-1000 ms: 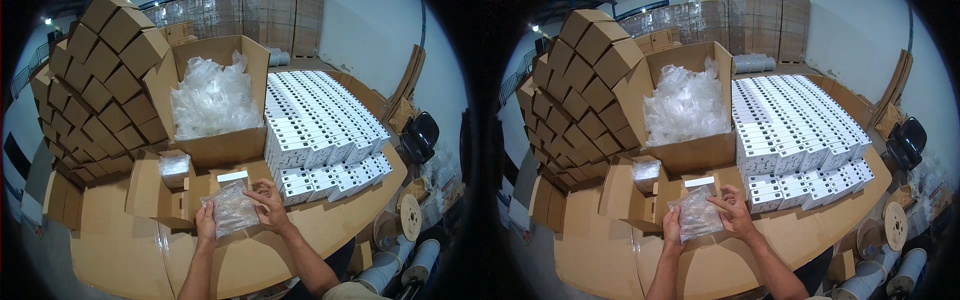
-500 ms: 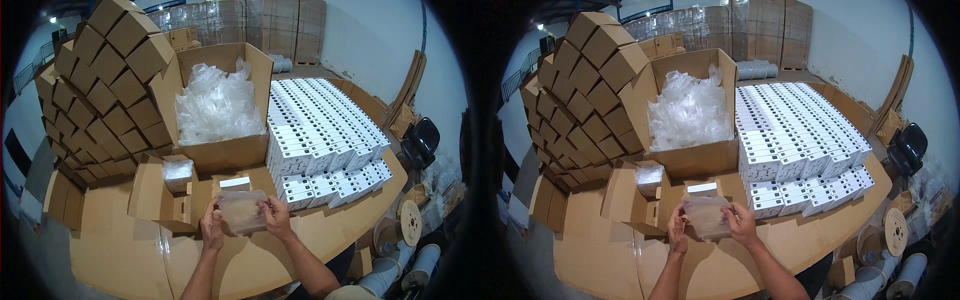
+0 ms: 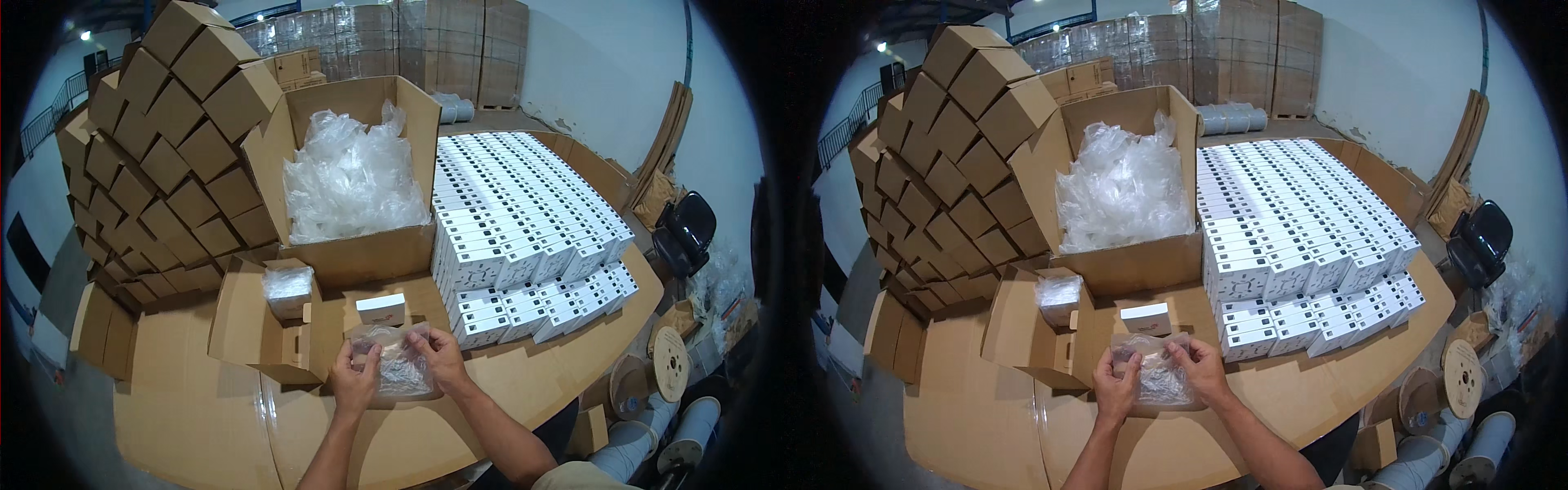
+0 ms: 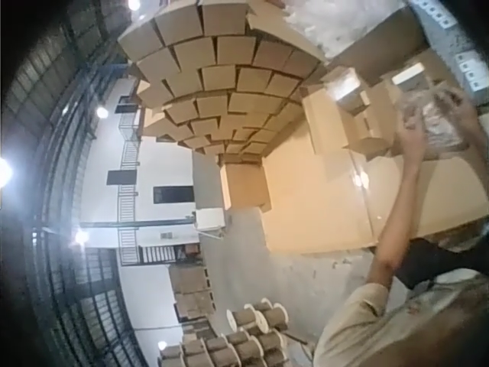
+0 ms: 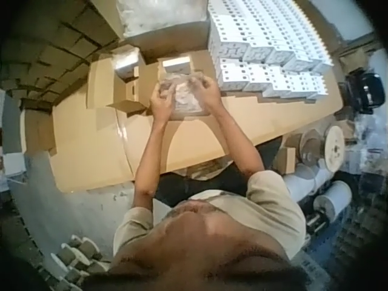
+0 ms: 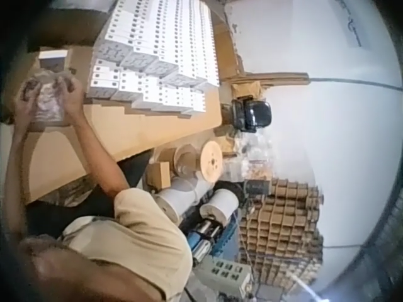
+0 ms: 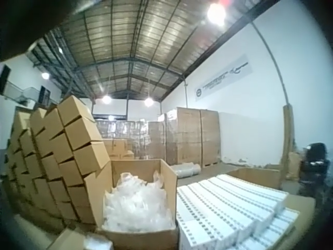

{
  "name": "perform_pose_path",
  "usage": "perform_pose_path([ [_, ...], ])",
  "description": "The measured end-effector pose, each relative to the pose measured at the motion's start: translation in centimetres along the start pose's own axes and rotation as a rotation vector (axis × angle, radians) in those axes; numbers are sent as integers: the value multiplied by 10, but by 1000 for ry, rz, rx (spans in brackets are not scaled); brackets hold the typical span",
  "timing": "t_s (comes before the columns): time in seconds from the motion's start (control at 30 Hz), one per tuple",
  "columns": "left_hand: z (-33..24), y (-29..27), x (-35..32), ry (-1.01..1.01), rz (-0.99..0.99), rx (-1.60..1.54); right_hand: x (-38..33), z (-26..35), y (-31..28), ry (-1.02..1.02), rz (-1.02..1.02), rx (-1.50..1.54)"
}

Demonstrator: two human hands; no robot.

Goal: Insert smaller retail boxes into bubble-wrap sleeves and place them into larger shipping cartons.

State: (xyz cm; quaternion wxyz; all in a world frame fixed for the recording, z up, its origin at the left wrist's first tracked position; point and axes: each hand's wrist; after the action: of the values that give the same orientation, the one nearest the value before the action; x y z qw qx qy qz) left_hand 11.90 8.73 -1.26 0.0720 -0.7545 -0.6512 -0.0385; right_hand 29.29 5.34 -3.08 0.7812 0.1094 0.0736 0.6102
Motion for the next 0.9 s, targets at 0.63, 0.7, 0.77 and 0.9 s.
perform_pose_path([
  [0.63, 0, 3, 2, 34, -30, -117, -5, 3, 13, 10, -53, -93],
  [0.7, 1, -1, 5, -48, -63, -81, -5, -2, 15, 10, -74, -126],
  [0.77, 0, 2, 6, -16, -134, -91, -5, -7, 16, -199, -162, -366],
  [0.9, 4, 0, 7, 47, -192, -43, -5, -11, 17, -164, -200, -364],
])
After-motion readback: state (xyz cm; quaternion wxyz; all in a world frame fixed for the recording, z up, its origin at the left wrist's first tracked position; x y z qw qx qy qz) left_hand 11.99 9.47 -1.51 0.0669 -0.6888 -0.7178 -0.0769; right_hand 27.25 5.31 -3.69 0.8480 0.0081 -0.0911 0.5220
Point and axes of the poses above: each hand's wrist, its own x-axis towards the middle knuckle, its own y-axis out of the palm, z = x × y
